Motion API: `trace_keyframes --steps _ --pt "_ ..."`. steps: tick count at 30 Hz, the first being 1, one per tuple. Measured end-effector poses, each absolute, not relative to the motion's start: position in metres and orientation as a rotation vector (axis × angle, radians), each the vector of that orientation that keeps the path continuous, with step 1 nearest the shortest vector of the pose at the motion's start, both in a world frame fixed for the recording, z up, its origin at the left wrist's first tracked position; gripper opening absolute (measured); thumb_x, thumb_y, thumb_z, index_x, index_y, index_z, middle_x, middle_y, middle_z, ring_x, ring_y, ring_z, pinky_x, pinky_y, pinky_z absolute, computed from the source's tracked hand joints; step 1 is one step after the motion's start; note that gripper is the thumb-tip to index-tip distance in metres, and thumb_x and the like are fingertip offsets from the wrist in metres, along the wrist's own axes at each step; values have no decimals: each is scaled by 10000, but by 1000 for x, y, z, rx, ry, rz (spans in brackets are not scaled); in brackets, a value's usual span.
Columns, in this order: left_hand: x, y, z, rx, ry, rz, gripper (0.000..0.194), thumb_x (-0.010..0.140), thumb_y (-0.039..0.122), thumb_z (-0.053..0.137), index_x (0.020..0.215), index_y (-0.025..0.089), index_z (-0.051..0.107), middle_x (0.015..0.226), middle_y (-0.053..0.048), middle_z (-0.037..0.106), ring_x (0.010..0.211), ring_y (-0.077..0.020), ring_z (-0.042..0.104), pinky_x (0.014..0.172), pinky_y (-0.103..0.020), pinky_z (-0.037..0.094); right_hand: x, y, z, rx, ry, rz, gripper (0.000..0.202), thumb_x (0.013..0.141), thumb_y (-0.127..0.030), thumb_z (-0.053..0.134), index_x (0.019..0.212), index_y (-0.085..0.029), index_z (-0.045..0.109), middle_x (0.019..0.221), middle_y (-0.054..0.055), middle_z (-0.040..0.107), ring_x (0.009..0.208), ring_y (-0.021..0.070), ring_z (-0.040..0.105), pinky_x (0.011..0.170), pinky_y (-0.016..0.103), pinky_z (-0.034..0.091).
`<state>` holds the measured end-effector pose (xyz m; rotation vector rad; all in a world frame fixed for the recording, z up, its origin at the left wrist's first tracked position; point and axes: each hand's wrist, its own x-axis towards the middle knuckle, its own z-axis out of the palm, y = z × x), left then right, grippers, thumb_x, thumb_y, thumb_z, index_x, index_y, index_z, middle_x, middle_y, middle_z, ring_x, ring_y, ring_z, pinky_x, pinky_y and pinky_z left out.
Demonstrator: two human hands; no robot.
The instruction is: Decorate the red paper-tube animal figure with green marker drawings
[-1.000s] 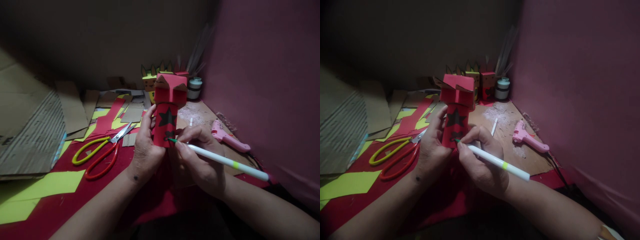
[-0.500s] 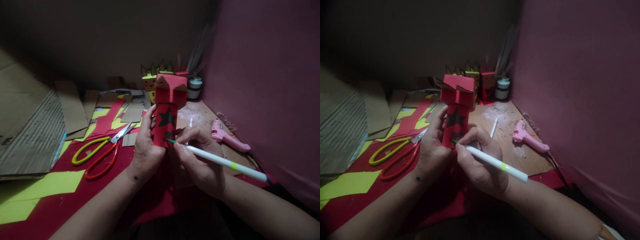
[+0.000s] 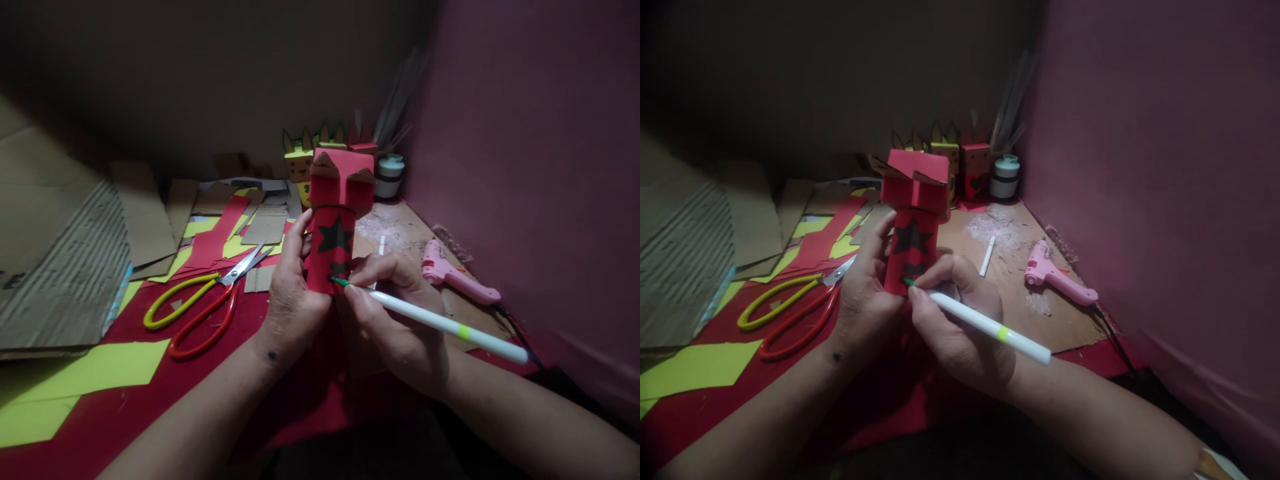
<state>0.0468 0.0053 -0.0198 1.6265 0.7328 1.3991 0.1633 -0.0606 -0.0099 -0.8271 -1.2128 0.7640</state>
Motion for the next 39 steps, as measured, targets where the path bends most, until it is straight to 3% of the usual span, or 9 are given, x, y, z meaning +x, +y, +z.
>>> trace_keyframes --steps 10,23,29,39 --pt "47 6 -20 1635 706 1418 813 714 124 860 1420 164 458 1267 -133 724 1131 -259 739 938 -344 656 163 -61 -10 -835 -1204 746 127 848 -129 662 805 -223 589 673 -64 535 495 66 433 450 210 346" --pt "46 7 -21 1680 690 1432 783 728 210 900 1391 194 483 1262 -119 734 1147 -279 742 922 -351 666 165 -59 -13 -866 -1207 668 130 849 -128 670 795 -228 607 657 -69 521 506 77 424 457 227 349" --pt "45 7 -20 1687 697 1424 823 735 248 908 1422 176 460 1290 -143 726 1149 -302 745 924 -364 670 166 -59 -16 -847 -1192 677 141 865 -125 672 812 -238 606 700 -63 579 504 73 442 458 238 353" --pt "45 7 -19 1690 695 1421 820 738 223 900 1424 180 452 1247 -125 743 1110 -288 761 890 -339 679 166 -59 -14 -871 -1217 625 140 855 -122 665 797 -236 606 688 -59 577 528 83 468 459 236 355"
